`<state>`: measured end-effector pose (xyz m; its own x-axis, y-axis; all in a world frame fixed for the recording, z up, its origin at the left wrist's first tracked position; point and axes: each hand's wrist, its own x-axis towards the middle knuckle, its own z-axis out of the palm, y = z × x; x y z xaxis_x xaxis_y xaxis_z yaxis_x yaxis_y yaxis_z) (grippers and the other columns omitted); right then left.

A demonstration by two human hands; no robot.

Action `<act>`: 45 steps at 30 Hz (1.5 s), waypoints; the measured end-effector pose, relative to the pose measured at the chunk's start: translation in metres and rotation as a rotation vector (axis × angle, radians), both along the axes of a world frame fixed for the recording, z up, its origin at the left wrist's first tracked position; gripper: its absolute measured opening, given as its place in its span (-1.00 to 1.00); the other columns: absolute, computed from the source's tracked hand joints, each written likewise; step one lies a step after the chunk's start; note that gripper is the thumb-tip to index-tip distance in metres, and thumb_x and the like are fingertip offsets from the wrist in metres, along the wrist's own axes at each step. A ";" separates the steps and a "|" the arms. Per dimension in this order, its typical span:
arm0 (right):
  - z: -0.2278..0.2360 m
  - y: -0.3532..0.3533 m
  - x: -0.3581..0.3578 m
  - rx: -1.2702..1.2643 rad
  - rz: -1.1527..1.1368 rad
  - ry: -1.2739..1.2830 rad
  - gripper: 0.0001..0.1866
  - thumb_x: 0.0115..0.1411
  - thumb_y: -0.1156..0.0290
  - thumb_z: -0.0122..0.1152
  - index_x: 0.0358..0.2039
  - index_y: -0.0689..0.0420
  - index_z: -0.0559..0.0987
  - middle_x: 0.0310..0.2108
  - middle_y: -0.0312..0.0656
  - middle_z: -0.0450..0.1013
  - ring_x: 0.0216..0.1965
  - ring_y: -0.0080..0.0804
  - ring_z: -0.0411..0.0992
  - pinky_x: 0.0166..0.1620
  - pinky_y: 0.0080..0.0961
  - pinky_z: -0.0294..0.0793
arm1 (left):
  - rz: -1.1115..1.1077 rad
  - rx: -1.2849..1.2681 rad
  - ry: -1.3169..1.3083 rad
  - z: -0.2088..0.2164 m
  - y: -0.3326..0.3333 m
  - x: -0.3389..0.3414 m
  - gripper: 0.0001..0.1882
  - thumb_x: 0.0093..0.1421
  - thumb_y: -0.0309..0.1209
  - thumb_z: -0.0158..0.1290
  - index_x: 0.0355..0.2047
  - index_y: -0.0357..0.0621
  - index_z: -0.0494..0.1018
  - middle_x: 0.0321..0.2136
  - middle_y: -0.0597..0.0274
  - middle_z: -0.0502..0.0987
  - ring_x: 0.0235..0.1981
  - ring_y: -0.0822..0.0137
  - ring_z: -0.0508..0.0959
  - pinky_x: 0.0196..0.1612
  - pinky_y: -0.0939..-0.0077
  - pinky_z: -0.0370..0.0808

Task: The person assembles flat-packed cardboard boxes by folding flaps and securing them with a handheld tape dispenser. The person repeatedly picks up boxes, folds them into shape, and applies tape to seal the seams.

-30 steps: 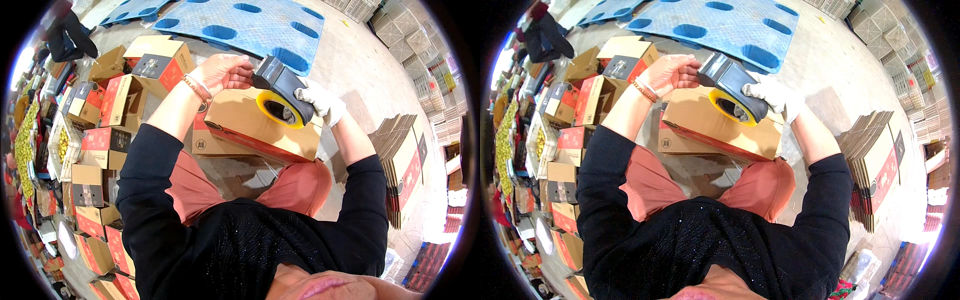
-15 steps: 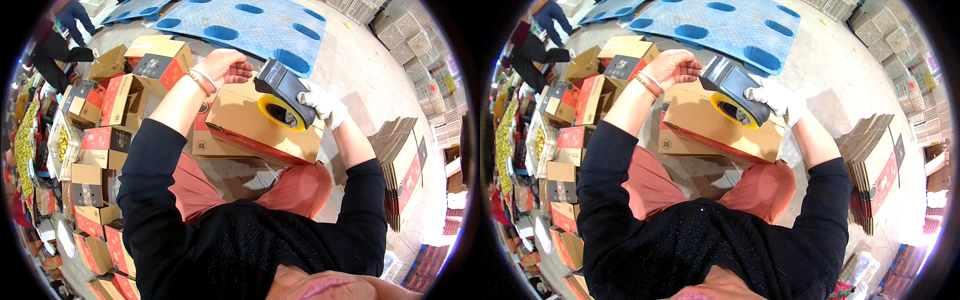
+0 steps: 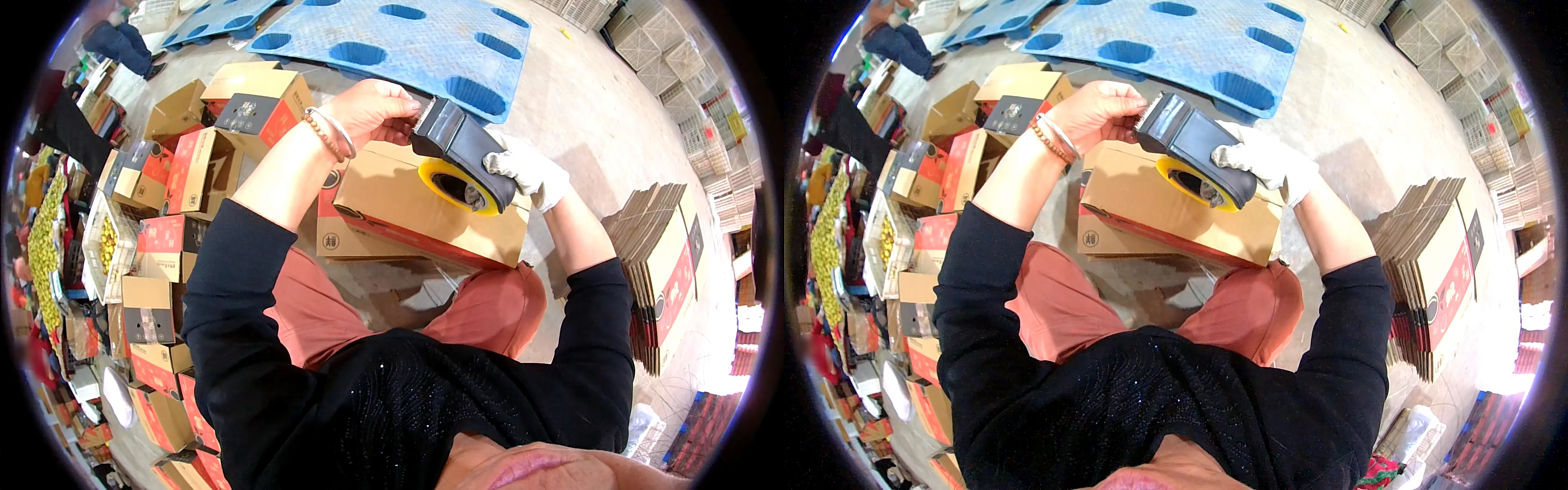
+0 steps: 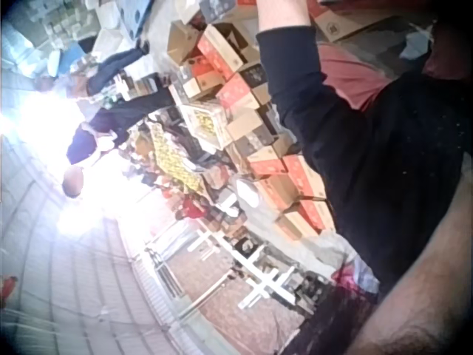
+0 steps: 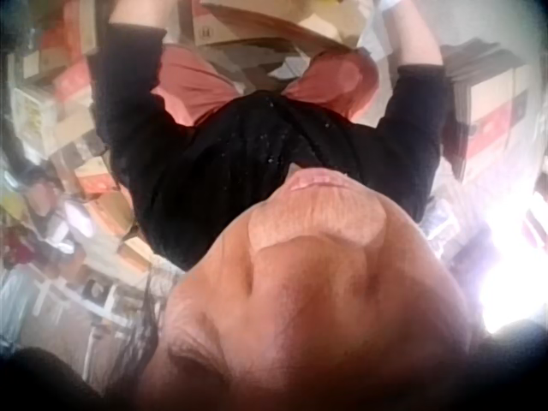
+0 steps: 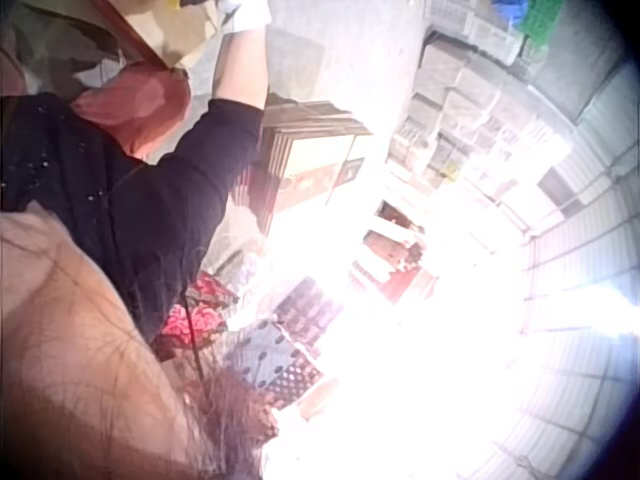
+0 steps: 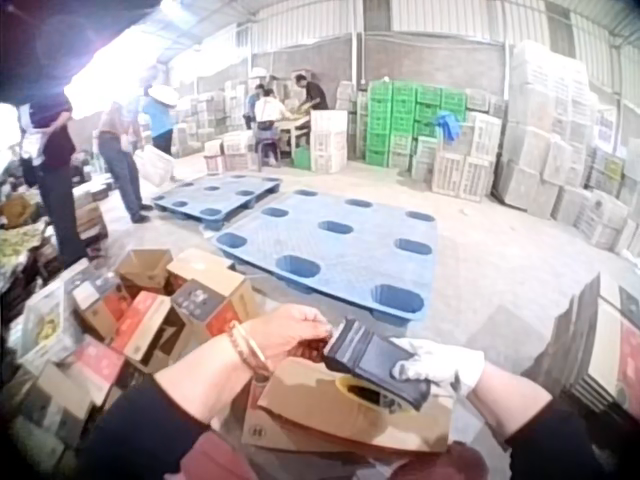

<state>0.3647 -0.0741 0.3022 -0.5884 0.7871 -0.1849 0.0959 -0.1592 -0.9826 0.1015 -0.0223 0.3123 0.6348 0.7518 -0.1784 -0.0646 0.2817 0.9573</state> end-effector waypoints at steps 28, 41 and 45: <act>-0.008 0.000 0.010 0.012 0.064 0.044 -0.21 -0.07 0.16 0.31 0.14 0.20 0.22 -0.06 -0.13 0.34 -0.13 -0.45 0.33 -0.08 -0.50 0.39 | -0.057 -0.033 0.058 0.012 -0.008 0.005 -0.87 0.09 -0.36 0.07 -0.52 -0.10 0.42 -0.58 0.38 0.44 -0.56 0.53 0.42 -0.50 0.66 0.41; -0.013 0.001 0.009 -0.073 0.010 0.043 -0.30 -0.04 0.30 0.25 0.11 0.25 0.25 -0.08 -0.13 0.36 -0.09 -0.45 0.32 0.00 -0.52 0.31 | 0.013 -0.087 0.068 0.025 -0.004 -0.014 -0.73 0.14 -0.15 0.01 -0.43 -0.09 0.33 -0.51 0.18 0.50 -0.46 0.34 0.54 -0.43 0.50 0.53; -0.006 0.001 0.003 -0.117 0.007 0.034 -0.28 -0.05 0.29 0.26 0.11 0.26 0.24 -0.07 -0.12 0.36 -0.10 -0.44 0.32 -0.01 -0.52 0.31 | -0.028 0.030 0.195 0.026 -0.021 -0.006 -0.64 0.10 -0.14 0.09 -0.32 -0.14 0.28 -0.48 0.23 0.48 -0.46 0.36 0.55 -0.41 0.54 0.50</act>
